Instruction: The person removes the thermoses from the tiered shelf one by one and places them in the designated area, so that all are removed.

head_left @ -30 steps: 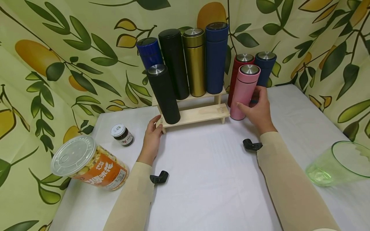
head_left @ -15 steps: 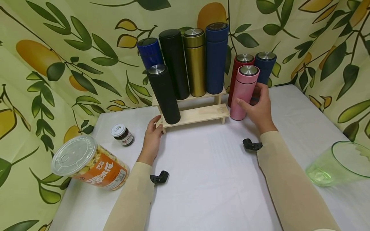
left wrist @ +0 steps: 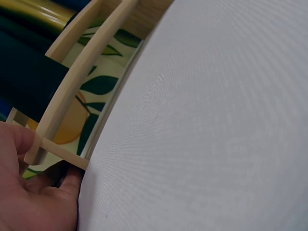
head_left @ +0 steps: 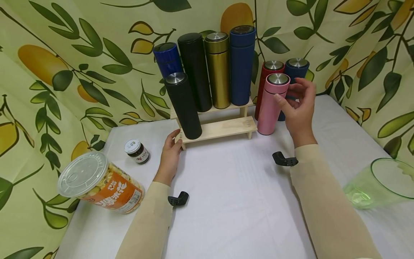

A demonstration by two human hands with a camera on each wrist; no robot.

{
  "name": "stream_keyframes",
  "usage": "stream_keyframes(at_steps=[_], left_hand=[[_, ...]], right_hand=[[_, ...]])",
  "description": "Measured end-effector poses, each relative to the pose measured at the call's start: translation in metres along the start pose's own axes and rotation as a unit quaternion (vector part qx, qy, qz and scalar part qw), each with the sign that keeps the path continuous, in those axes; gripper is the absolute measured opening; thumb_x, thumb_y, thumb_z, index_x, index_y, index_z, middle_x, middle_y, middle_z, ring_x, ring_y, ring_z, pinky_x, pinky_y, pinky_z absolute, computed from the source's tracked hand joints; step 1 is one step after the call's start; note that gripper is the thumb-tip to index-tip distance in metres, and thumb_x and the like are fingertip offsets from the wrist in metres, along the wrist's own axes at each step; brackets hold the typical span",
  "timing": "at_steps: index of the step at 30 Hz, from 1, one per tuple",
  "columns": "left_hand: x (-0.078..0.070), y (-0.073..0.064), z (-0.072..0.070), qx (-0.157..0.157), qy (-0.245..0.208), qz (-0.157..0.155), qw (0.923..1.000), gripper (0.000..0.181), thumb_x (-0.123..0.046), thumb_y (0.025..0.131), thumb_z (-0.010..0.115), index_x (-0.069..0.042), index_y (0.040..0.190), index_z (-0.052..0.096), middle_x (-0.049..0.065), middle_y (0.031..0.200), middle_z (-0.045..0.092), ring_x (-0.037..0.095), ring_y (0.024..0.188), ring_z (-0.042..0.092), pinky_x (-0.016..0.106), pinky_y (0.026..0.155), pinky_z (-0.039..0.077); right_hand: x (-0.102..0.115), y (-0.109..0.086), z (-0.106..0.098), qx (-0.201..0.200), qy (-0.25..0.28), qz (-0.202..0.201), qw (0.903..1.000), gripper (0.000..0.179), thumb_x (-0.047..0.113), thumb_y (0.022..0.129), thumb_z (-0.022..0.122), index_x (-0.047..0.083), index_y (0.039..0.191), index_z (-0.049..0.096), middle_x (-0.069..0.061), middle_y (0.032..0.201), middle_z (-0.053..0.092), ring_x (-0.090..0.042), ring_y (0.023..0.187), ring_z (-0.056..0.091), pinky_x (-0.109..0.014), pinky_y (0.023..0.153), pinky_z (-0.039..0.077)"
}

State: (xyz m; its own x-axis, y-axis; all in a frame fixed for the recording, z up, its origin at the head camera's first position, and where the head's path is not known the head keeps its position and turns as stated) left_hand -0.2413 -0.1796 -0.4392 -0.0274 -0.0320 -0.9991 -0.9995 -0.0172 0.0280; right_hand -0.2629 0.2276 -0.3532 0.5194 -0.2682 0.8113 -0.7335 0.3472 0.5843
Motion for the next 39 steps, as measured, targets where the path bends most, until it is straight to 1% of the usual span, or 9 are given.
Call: stream_keyframes(at_steps=[5, 9, 12, 15, 19, 22, 27, 34, 39], left_hand=[[0.001, 0.0, 0.0, -0.002, 0.003, -0.003, 1.0, 0.049, -0.016, 0.118, 0.044, -0.011, 0.166, 0.039, 0.008, 0.173, 0.028, 0.022, 0.155, 0.037, 0.037, 0.124, 0.036], [0.002, 0.0, 0.0, -0.002, 0.001, -0.005, 1.0, 0.049, -0.015, 0.118, 0.044, -0.011, 0.166, 0.039, 0.007, 0.173, 0.029, 0.021, 0.154, 0.038, 0.036, 0.123, 0.036], [0.002, 0.0, 0.0, -0.002, -0.002, -0.005, 1.0, 0.049, -0.015, 0.118, 0.044, -0.011, 0.166, 0.04, 0.006, 0.173, 0.029, 0.02, 0.154, 0.038, 0.036, 0.123, 0.036], [0.002, 0.001, 0.0, -0.002, -0.004, -0.004, 1.0, 0.049, -0.015, 0.118, 0.044, -0.011, 0.166, 0.04, 0.006, 0.173, 0.03, 0.02, 0.153, 0.039, 0.036, 0.123, 0.037], [0.002, 0.001, 0.0, -0.002, -0.003, -0.002, 1.0, 0.049, -0.016, 0.118, 0.044, -0.011, 0.166, 0.04, 0.007, 0.172, 0.031, 0.02, 0.153, 0.04, 0.037, 0.123, 0.036], [0.003, 0.001, -0.001, -0.003, 0.001, -0.005, 1.0, 0.049, -0.017, 0.118, 0.044, -0.011, 0.166, 0.04, 0.006, 0.173, 0.031, 0.019, 0.153, 0.039, 0.036, 0.123, 0.036], [0.003, 0.001, -0.001, -0.004, 0.006, -0.007, 0.9999, 0.049, -0.017, 0.118, 0.044, -0.011, 0.166, 0.04, 0.005, 0.174, 0.029, 0.019, 0.154, 0.038, 0.036, 0.123, 0.036], [0.003, 0.001, -0.001, 0.0, 0.012, -0.006, 0.9999, 0.049, -0.019, 0.118, 0.044, -0.012, 0.166, 0.039, 0.005, 0.173, 0.03, 0.019, 0.153, 0.039, 0.036, 0.124, 0.036], [0.002, 0.001, -0.001, 0.002, 0.011, -0.004, 0.9999, 0.049, -0.019, 0.118, 0.044, -0.012, 0.166, 0.039, 0.006, 0.172, 0.031, 0.019, 0.152, 0.041, 0.036, 0.123, 0.036]], right_hand=[[0.019, 0.003, 0.001, -0.037, 0.035, -0.042, 0.9978, 0.065, 0.019, 0.093, 0.079, 0.013, 0.15, 0.049, -0.006, 0.138, 0.058, -0.025, 0.131, 0.053, -0.032, 0.104, 0.048], [0.034, 0.003, 0.003, -0.052, 0.045, -0.07, 0.9951, 0.065, 0.023, 0.088, 0.077, 0.01, 0.147, 0.051, -0.007, 0.137, 0.059, -0.026, 0.13, 0.052, -0.034, 0.106, 0.045], [0.046, 0.004, 0.005, -0.05, 0.064, -0.097, 0.992, 0.065, 0.027, 0.087, 0.076, 0.008, 0.145, 0.052, -0.007, 0.135, 0.06, -0.028, 0.13, 0.053, -0.035, 0.107, 0.045], [0.057, 0.005, 0.008, -0.039, 0.118, -0.121, 0.9848, 0.066, 0.035, 0.088, 0.08, 0.007, 0.142, 0.053, -0.012, 0.134, 0.061, -0.031, 0.13, 0.053, -0.036, 0.107, 0.045], [0.066, 0.002, 0.014, -0.01, 0.19, -0.123, 0.974, 0.063, 0.042, 0.093, 0.078, 0.006, 0.14, 0.055, -0.018, 0.134, 0.061, -0.035, 0.128, 0.055, -0.038, 0.105, 0.047], [0.071, -0.002, 0.019, 0.017, 0.22, -0.112, 0.9689, 0.061, 0.042, 0.096, 0.074, 0.007, 0.142, 0.055, -0.02, 0.135, 0.061, -0.036, 0.127, 0.057, -0.04, 0.104, 0.05], [0.076, -0.01, 0.034, 0.064, 0.259, -0.099, 0.9587, 0.067, 0.052, 0.096, 0.074, 0.008, 0.144, 0.056, -0.023, 0.135, 0.061, -0.038, 0.126, 0.058, -0.043, 0.103, 0.053], [0.071, -0.024, 0.065, 0.137, 0.261, -0.073, 0.9526, 0.082, 0.064, 0.092, 0.078, 0.008, 0.146, 0.054, -0.021, 0.137, 0.06, -0.038, 0.126, 0.057, -0.041, 0.099, 0.055], [0.063, -0.035, 0.088, 0.192, 0.23, -0.063, 0.9518, 0.086, 0.06, 0.096, 0.078, 0.001, 0.151, 0.048, -0.023, 0.141, 0.057, -0.044, 0.129, 0.055, -0.043, 0.103, 0.052]])
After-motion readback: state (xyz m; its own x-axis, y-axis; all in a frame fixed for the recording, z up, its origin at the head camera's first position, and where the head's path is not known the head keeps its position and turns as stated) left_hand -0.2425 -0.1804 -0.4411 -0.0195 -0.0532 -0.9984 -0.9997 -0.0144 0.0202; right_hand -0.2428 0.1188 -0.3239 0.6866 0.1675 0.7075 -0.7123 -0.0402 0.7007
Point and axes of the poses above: each hand's wrist, its own y-axis towards the middle knuckle, its own z-axis out of the palm, x = y × z, the point moved 2 cm from there along y, towards the middle knuckle
